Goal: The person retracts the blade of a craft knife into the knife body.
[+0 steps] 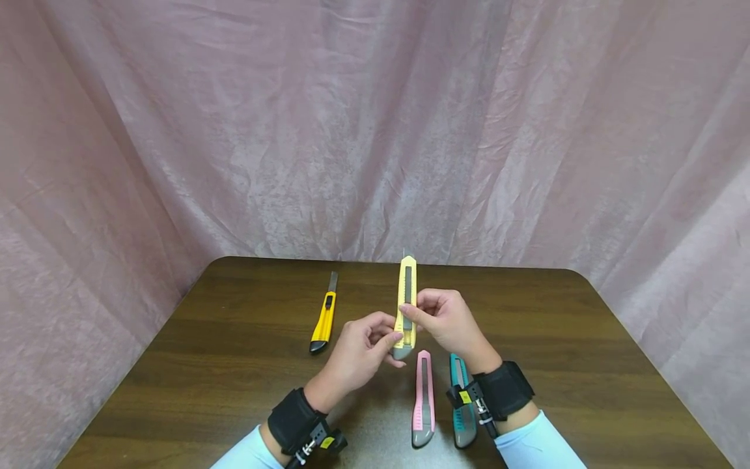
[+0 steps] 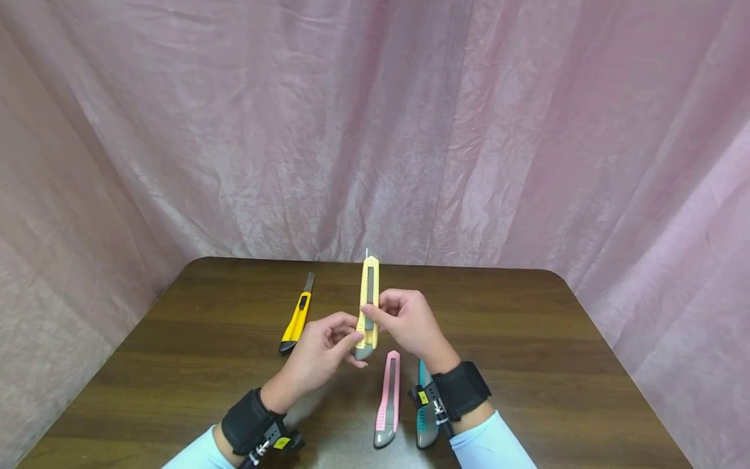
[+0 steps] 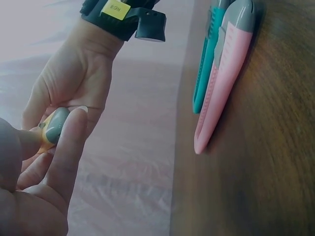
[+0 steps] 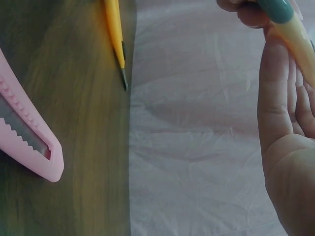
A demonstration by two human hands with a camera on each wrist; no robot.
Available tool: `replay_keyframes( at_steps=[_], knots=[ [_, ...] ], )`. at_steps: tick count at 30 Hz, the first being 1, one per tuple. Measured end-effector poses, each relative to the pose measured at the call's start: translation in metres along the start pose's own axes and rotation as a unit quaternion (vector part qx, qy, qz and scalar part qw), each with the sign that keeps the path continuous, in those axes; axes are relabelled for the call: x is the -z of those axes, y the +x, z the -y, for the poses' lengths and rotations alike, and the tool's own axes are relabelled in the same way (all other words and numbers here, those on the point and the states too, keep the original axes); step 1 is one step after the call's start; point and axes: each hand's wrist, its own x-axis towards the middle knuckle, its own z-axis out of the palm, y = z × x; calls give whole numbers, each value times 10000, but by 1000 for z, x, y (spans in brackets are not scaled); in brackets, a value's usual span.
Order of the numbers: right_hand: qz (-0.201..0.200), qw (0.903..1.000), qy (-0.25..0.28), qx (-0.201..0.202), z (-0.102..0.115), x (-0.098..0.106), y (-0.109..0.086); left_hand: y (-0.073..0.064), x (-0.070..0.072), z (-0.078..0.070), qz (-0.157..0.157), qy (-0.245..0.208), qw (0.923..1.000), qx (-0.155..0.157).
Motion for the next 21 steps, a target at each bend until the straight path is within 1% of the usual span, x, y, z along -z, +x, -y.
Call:
replay_keyframes(
  at_steps=[4, 7, 9, 11, 14, 18, 21],
  knots=[
    [-4, 9999, -3, -122, 0, 0, 0, 4, 2, 14, -40, 15, 9999, -150],
    [95, 9997, -37, -234, -1, 1, 0, 5, 3, 18, -38, 21, 9998, -208],
    [172, 9996, -49, -222, -1, 2, 0, 5, 2, 18, -37, 40, 9999, -163],
    [224, 9996, -20, -161, -2, 2, 0, 5, 1, 16, -47, 61, 9999, -84],
    [283, 9996, 48, -44, -5, 3, 0, 3, -1, 7, -66, 115, 9999, -11],
    [336, 9994, 83, 59, -7, 2, -1, -1, -1, -8, -86, 165, 9998, -16],
    [327, 9993, 140, 108, -7, 1, -1, -2, 0, -13, -108, 154, 9998, -73]
  ],
)
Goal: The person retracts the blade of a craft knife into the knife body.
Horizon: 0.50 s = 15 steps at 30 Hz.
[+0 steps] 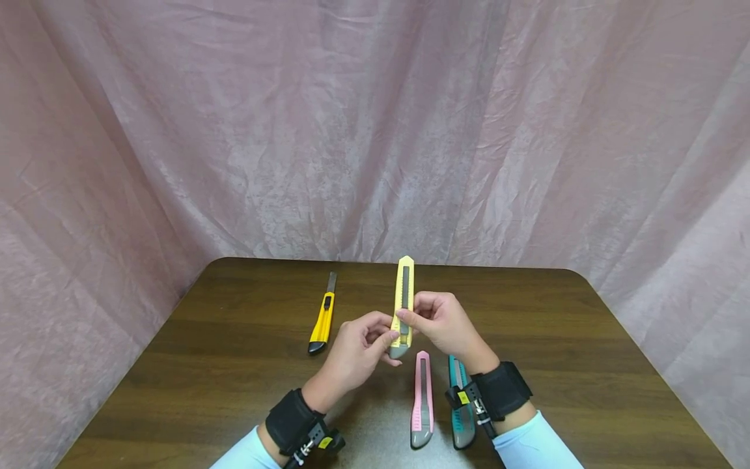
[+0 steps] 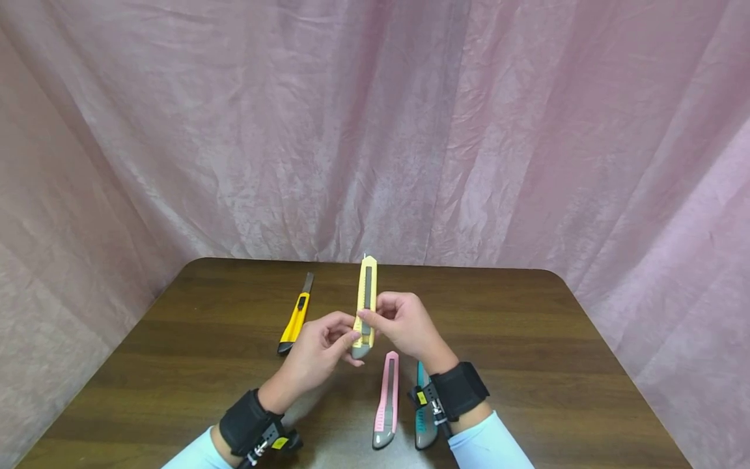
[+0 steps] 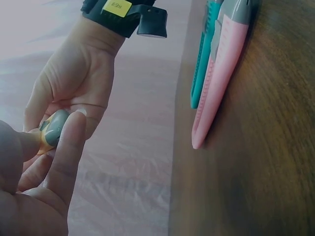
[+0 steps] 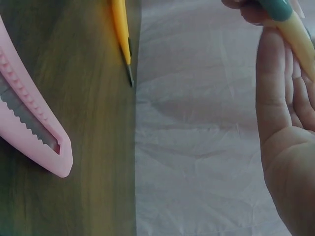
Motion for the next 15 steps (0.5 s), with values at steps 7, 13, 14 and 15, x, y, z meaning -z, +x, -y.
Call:
replay_keyframes(
  at_steps=[7, 13, 14, 15],
  knots=[
    [117, 9996, 15, -257, 3, -1, 0, 0, 1, -1, -32, -22, 9999, -99],
    [155, 9998, -4, -98, 1, 0, -1, 0, 1, -1, -26, -67, 10000, -22],
    [150, 9999, 5, -60, 1, 0, -1, 0, 1, -2, -22, -56, 10000, 5],
    [157, 9999, 15, -41, 0, -1, -1, 0, 1, -2, -22, -49, 10000, 21]
  ],
)
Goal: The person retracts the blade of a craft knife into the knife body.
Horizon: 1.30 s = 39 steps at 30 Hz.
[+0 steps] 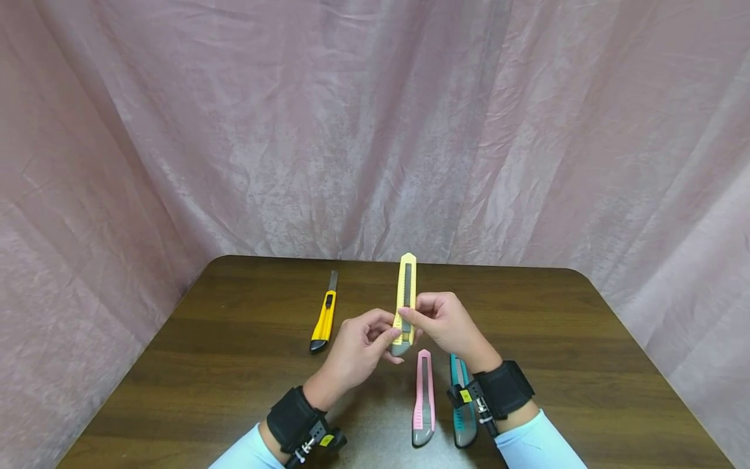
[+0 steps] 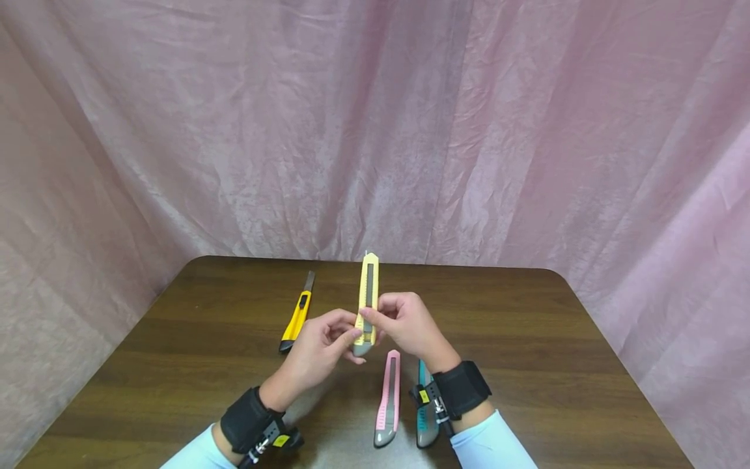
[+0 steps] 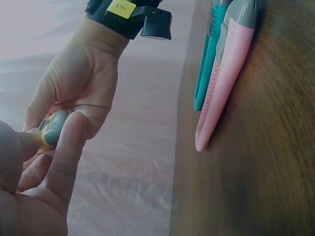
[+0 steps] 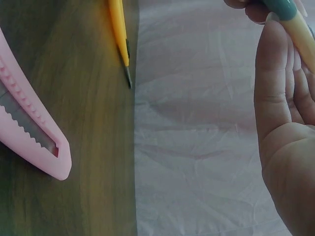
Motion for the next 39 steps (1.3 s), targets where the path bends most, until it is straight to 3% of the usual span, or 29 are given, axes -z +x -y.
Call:
replay_keyframes(
  at_steps=[18, 27, 36, 39],
  knots=[
    [34, 9999, 42, 113, -1, 1, 1, 1, 3, -1, 121, -133, 9996, -215],
    [-20, 9997, -106, 233, 2, -3, 2, 0, 5, -2, -36, -51, 9998, -186],
    [-304, 9988, -369, -144, 12, -6, 2, 2, 5, 0, -124, -32, 9998, -151],
    [-303, 9987, -372, -184, 12, -6, 2, 3, 5, 10, -127, -50, 9998, -123]
  ],
)
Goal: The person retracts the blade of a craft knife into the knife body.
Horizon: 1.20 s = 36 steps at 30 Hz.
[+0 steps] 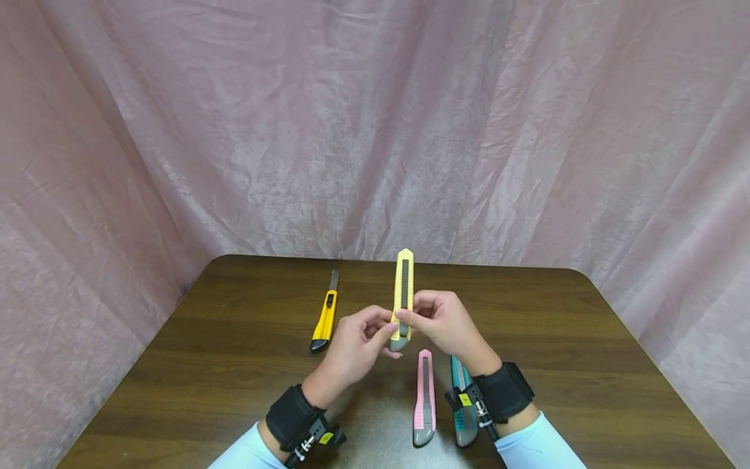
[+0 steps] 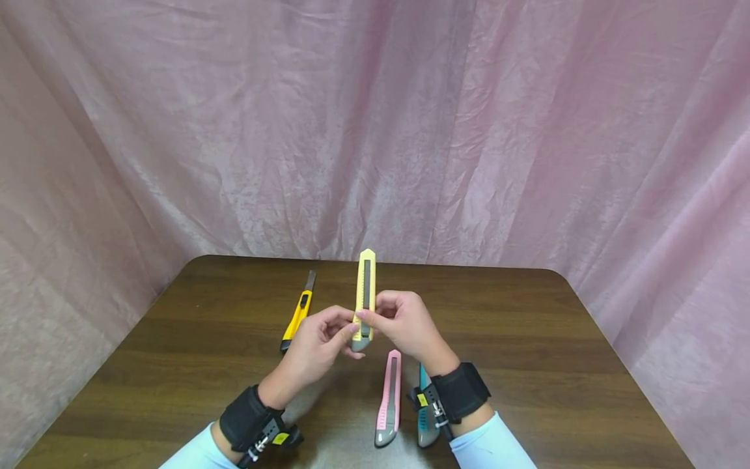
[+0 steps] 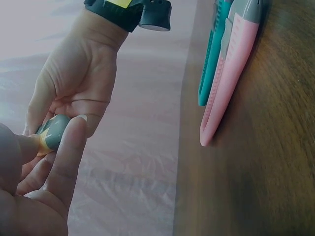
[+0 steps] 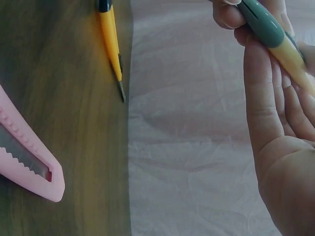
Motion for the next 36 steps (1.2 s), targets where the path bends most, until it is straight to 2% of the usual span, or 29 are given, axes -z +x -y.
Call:
replay_keyframes(
  at_steps=[5, 10, 13, 17, 20, 22, 24, 28, 34, 36],
  knots=[
    [113, 9999, 34, -3, 0, 1, 1, 4, 1, 17, -11, 69, 10000, 54],
    [282, 9995, 88, 95, -4, -2, 4, 3, 5, 21, -1, 173, 9998, -33],
    [321, 9994, 124, -21, -12, -4, 5, 1, 7, 21, 48, 229, 9997, 107],
    [179, 9968, 353, -690, -27, -6, 4, -6, 7, 19, 173, 360, 9980, 494],
    [-25, 9912, 468, -1236, -33, -8, 4, -14, 6, 19, 340, 420, 9955, 777],
    [-17, 9878, 415, -1499, -35, -11, 3, -20, 5, 19, 449, 681, 9924, 917],
    [150, 9842, 339, -1731, -36, -14, 2, -28, 4, 20, 558, 1026, 9880, 1010],
    [512, 9778, 172, -2024, -39, -22, -3, -39, -1, 22, 752, 1810, 9742, 1122],
    [689, 9658, 30, -2501, -41, -31, -9, -47, -9, 25, 1086, 2794, 9468, 1174],
    [778, 9610, -137, -2650, -40, -34, -11, -50, -11, 25, 1226, 2978, 9387, 1235]
  ],
)
